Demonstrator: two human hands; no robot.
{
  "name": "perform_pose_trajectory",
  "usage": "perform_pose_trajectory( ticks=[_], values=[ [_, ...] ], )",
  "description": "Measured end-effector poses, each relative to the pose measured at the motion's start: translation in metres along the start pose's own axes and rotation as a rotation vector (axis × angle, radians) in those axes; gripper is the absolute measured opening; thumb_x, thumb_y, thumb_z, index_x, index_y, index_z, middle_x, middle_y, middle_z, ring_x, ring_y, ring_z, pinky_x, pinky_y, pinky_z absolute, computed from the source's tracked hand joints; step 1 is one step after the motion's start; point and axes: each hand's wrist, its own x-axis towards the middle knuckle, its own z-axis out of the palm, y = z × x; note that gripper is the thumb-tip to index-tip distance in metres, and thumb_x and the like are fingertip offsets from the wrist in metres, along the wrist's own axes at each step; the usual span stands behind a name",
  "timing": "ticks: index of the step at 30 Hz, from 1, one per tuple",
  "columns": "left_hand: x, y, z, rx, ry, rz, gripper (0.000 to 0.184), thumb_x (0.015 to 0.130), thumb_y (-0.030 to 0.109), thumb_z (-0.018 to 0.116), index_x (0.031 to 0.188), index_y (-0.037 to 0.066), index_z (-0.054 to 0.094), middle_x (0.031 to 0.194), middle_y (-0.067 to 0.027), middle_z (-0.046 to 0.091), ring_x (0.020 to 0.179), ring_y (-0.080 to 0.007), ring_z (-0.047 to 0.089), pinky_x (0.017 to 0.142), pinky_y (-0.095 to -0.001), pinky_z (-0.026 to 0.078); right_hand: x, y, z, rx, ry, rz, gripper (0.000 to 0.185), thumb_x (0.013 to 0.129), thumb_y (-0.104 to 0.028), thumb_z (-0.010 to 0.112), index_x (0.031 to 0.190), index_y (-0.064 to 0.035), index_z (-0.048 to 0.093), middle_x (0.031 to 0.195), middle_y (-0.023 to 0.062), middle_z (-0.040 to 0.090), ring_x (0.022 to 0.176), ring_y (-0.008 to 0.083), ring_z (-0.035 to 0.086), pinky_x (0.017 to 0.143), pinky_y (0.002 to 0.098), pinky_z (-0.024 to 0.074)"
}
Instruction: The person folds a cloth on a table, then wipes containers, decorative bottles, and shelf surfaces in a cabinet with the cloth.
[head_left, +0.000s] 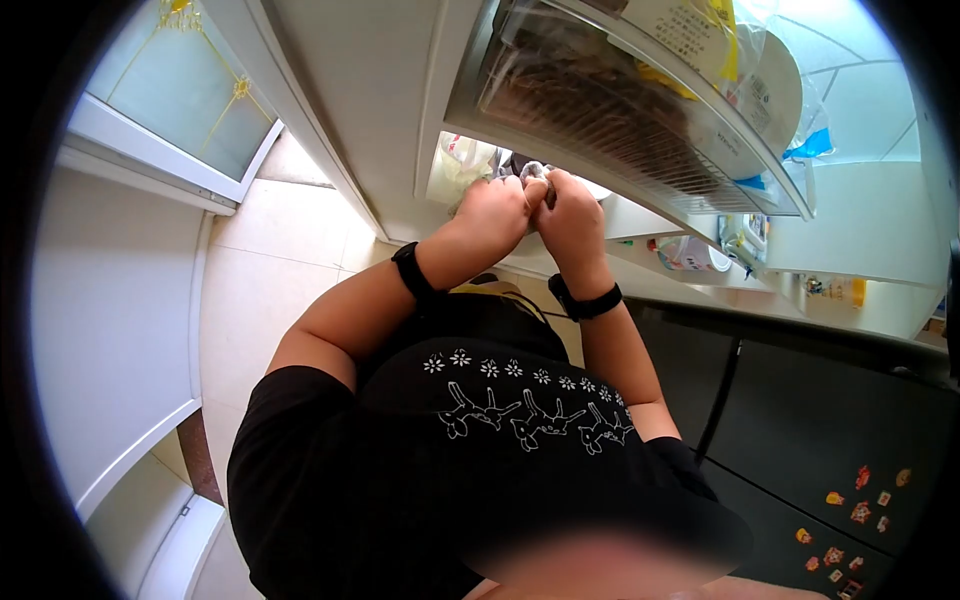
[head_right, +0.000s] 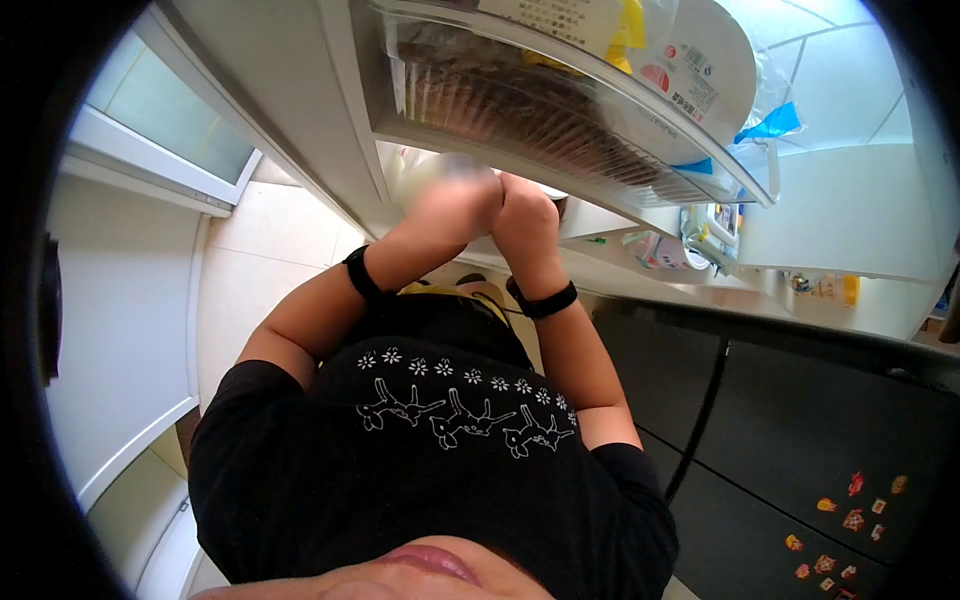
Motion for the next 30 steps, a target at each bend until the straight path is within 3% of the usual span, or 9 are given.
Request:
perform_pose_trajectory(
  ticks=[3,6,8,9,11,15,17,21,30],
  values=[
    [-0.003,0.002,0.000,0.055,-0.015,0.006,0.015,0.091,0.016,0.054,0.105,0.010,0.051,0.085,-0.0099,0.061,0.078,-0.0267,0.064,0.067,-0.0388,0.049,-0.007,0.006,0.005,0.064,0.045,0.073,0.026,0.090,-0.027,0.065,0.085,-0.0017,0.061,0.078,0.0206,0.061,0.073,0.0387,0.061,0.065,0.0460,0.0483],
    [-0.008,0.012,-0.018,0.148,-0.003,-0.026,0.014,0.092,0.016,0.053,0.104,0.011,0.049,0.087,-0.0102,0.062,0.080,-0.0266,0.064,0.069,-0.0407,0.049,-0.009,0.004,0.005,0.008,0.033,0.112,0.021,0.086,-0.022,0.064,0.101,-0.0065,0.066,0.085,0.0170,0.066,0.082,0.0363,0.064,0.070,0.0419,0.0518],
    [-0.008,0.016,-0.024,0.054,-0.020,-0.052,0.015,0.090,0.009,0.051,0.105,0.008,0.050,0.087,-0.0178,0.059,0.083,-0.0369,0.062,0.071,-0.0466,0.049,-0.003,-0.001,-0.003,-0.002,-0.037,0.159,0.031,0.087,-0.029,0.067,0.108,-0.0061,0.069,0.093,0.0201,0.068,0.087,0.0363,0.066,0.073,0.0410,0.0526],
    [-0.008,0.015,-0.025,0.054,-0.025,-0.045,0.015,0.090,0.009,0.051,0.105,0.008,0.050,0.087,-0.0178,0.059,0.083,-0.0369,0.062,0.071,-0.0466,0.049,0.001,-0.004,-0.008,-0.003,-0.031,0.166,0.031,0.087,-0.029,0.067,0.108,-0.0061,0.069,0.093,0.0201,0.068,0.087,0.0363,0.066,0.073,0.0410,0.0526],
    [-0.003,0.013,-0.023,-0.006,-0.048,-0.054,0.013,0.090,0.009,0.051,0.103,0.007,0.051,0.087,-0.0177,0.060,0.081,-0.0375,0.062,0.070,-0.0466,0.050,0.012,-0.005,-0.019,-0.133,-0.223,0.166,0.039,0.084,-0.029,0.067,0.119,-0.0106,0.068,0.101,0.0194,0.069,0.092,0.0356,0.067,0.079,0.0411,0.0531],
    [0.000,0.016,-0.028,-0.050,-0.040,-0.079,0.010,0.090,0.008,0.050,0.100,0.007,0.051,0.087,-0.0176,0.061,0.079,-0.0383,0.061,0.069,-0.0470,0.050,0.020,-0.004,-0.023,-0.183,-0.288,0.159,0.040,0.082,-0.029,0.066,0.118,-0.0126,0.068,0.100,0.0184,0.069,0.092,0.0359,0.067,0.080,0.0431,0.0525],
    [-0.001,0.018,-0.032,-0.078,-0.034,-0.083,0.009,0.090,0.008,0.050,0.099,0.007,0.051,0.087,-0.0173,0.062,0.078,-0.0386,0.061,0.068,-0.0473,0.049,0.022,-0.012,-0.027,-0.253,-0.380,0.259,0.031,0.082,-0.030,0.064,0.109,-0.0151,0.067,0.094,0.0154,0.070,0.088,0.0358,0.066,0.074,0.0448,0.0527],
    [-0.002,0.018,-0.024,0.005,-0.013,-0.094,0.010,0.091,0.010,0.050,0.101,0.007,0.050,0.085,-0.0169,0.061,0.076,-0.0375,0.062,0.065,-0.0464,0.049,0.017,-0.012,-0.021,-0.229,-0.314,0.284,0.030,0.082,-0.030,0.064,0.107,-0.0148,0.067,0.093,0.0143,0.070,0.088,0.0359,0.066,0.075,0.0450,0.0531],
    [-0.002,0.013,-0.020,-0.020,0.002,-0.077,0.011,0.090,0.010,0.051,0.100,0.006,0.048,0.086,-0.0170,0.062,0.077,-0.0372,0.062,0.065,-0.0465,0.050,0.012,0.002,-0.014,-0.267,-0.185,0.037,0.027,0.083,-0.026,0.067,0.107,-0.0134,0.066,0.089,0.0146,0.069,0.086,0.0346,0.067,0.072,0.0449,0.0529]
  ],
)
